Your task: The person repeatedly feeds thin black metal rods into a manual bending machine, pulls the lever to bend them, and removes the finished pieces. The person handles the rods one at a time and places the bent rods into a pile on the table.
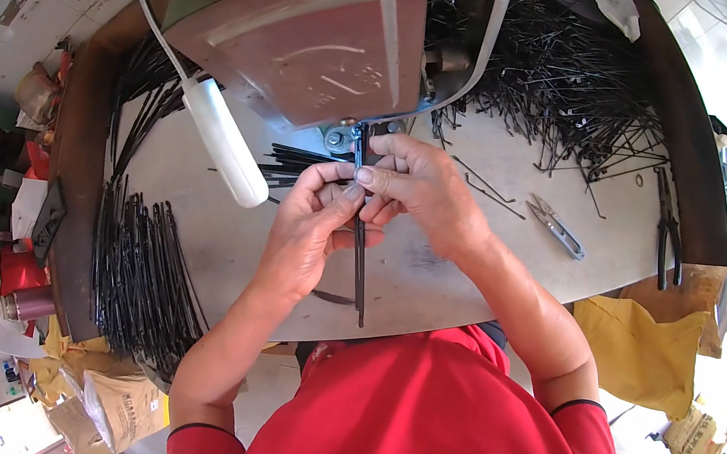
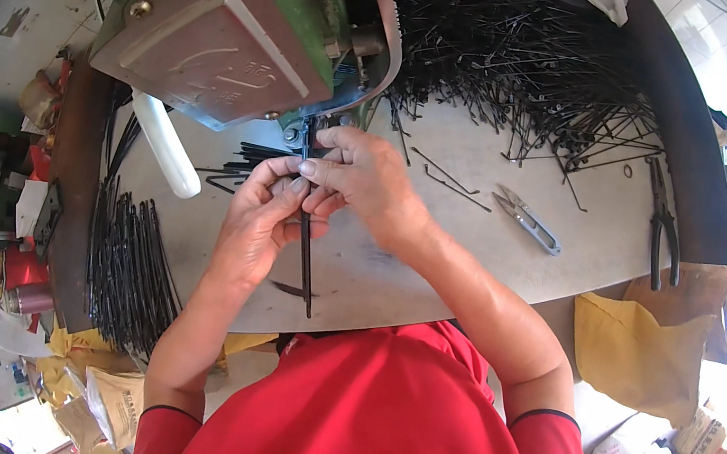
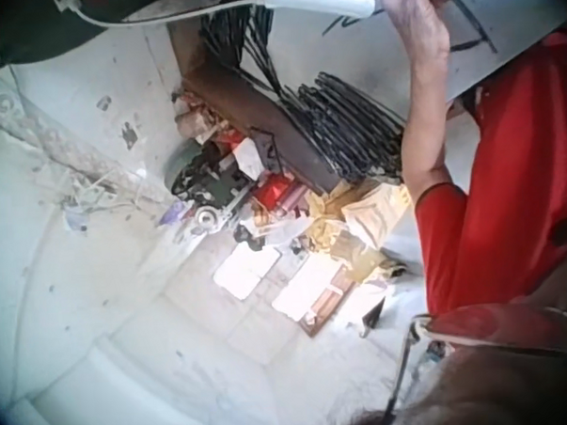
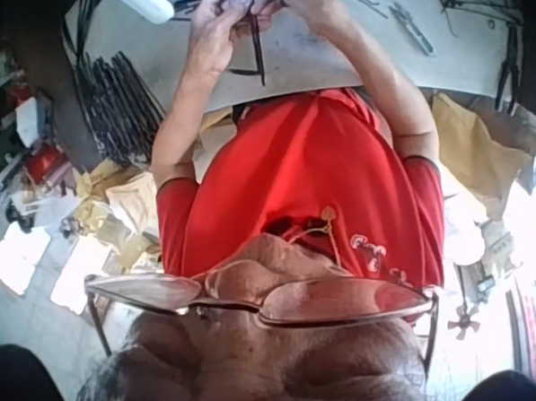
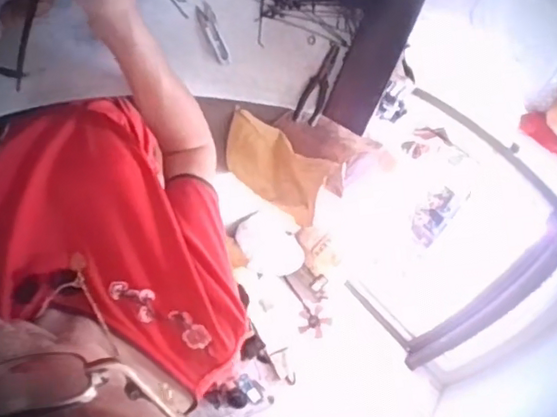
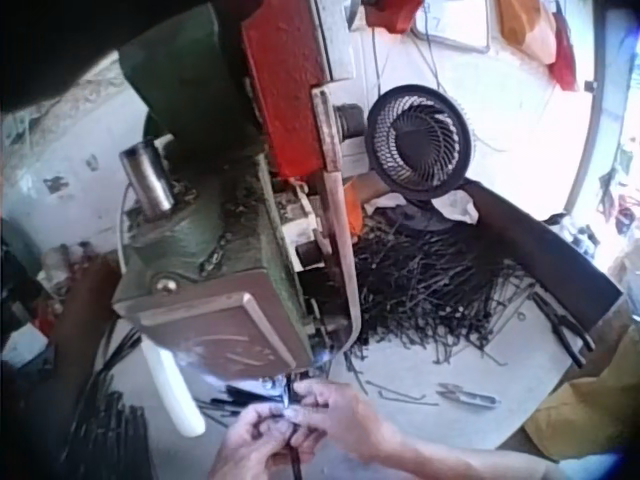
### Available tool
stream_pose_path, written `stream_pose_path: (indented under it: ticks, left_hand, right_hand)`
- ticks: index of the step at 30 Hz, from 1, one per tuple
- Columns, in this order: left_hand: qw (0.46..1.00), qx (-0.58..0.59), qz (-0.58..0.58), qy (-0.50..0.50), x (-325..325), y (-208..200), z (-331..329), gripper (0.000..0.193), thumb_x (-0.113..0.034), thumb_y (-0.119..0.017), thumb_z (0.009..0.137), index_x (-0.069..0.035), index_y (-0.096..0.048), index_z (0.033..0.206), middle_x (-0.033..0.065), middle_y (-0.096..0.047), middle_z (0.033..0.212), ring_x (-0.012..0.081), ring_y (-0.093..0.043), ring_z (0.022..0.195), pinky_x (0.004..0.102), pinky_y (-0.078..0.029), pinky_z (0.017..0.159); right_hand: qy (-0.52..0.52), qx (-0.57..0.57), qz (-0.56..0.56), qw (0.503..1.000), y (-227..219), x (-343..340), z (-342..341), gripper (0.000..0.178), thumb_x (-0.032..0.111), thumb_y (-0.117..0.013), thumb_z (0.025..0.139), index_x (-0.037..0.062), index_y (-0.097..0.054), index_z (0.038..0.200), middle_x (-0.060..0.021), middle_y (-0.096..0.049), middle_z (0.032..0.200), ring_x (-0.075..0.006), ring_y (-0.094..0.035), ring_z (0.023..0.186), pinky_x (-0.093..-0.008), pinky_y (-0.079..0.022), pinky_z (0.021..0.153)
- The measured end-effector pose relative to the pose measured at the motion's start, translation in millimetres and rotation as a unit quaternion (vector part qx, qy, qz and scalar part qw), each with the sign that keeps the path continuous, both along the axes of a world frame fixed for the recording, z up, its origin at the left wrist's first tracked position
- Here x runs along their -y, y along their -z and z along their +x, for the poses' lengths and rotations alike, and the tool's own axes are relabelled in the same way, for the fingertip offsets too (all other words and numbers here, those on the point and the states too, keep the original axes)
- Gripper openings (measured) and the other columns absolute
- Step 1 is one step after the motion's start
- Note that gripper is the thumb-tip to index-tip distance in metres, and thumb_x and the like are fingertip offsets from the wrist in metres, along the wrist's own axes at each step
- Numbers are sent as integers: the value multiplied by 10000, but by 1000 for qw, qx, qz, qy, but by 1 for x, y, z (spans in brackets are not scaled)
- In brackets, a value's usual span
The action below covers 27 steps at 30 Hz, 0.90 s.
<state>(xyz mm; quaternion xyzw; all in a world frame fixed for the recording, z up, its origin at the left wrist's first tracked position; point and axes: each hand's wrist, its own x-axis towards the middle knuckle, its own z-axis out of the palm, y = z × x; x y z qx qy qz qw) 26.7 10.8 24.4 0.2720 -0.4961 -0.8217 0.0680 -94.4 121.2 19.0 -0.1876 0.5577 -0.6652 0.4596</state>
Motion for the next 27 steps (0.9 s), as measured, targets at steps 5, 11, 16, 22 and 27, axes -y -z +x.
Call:
stream_pose_path:
  ticks: [5,11,16,22,27]
  left_hand:
    - [1000,1,19,-8,0,0,0,331,-180,-597,928,6,-451,1160,95,-620,914,151,-647,779,316,-586,679]
    - [994,-17,-104,-11,-9,-3,3,349,-163,-612,915,15,-445,1164,93,-619,884,149,-645,757,300,-574,662]
    - [997,-8,-75,9,0,1,5,321,-125,-618,899,-5,-463,1153,97,-621,915,152,-646,751,285,-574,655]
    - [1000,-7,4,2,0,2,4,369,-113,-630,892,17,-427,1172,96,-623,880,153,-648,750,308,-584,656]
    - [1000,-8,25,-4,1,1,4,383,-107,-634,889,10,-417,1183,102,-625,883,154,-649,752,306,-585,652]
  right_hand:
    - [-8,36,8,999,4,1,-3,361,175,-667,865,-47,-575,1134,-43,-616,728,-95,-602,596,-218,-495,556]
    - [-13,33,14,999,2,1,-8,382,212,-707,829,-21,-590,1108,-36,-612,718,-93,-584,562,-212,-436,514]
    - [-20,41,22,999,5,2,-10,407,220,-730,807,-21,-582,1099,-44,-619,731,-96,-588,562,-211,-437,510]
    - [-19,54,17,998,5,0,-10,414,229,-741,800,-24,-577,1083,-51,-633,752,-99,-590,560,-210,-437,508]
    - [-10,52,11,999,7,0,-9,349,185,-713,815,-26,-584,1062,-56,-648,730,-92,-594,562,-219,-449,515]
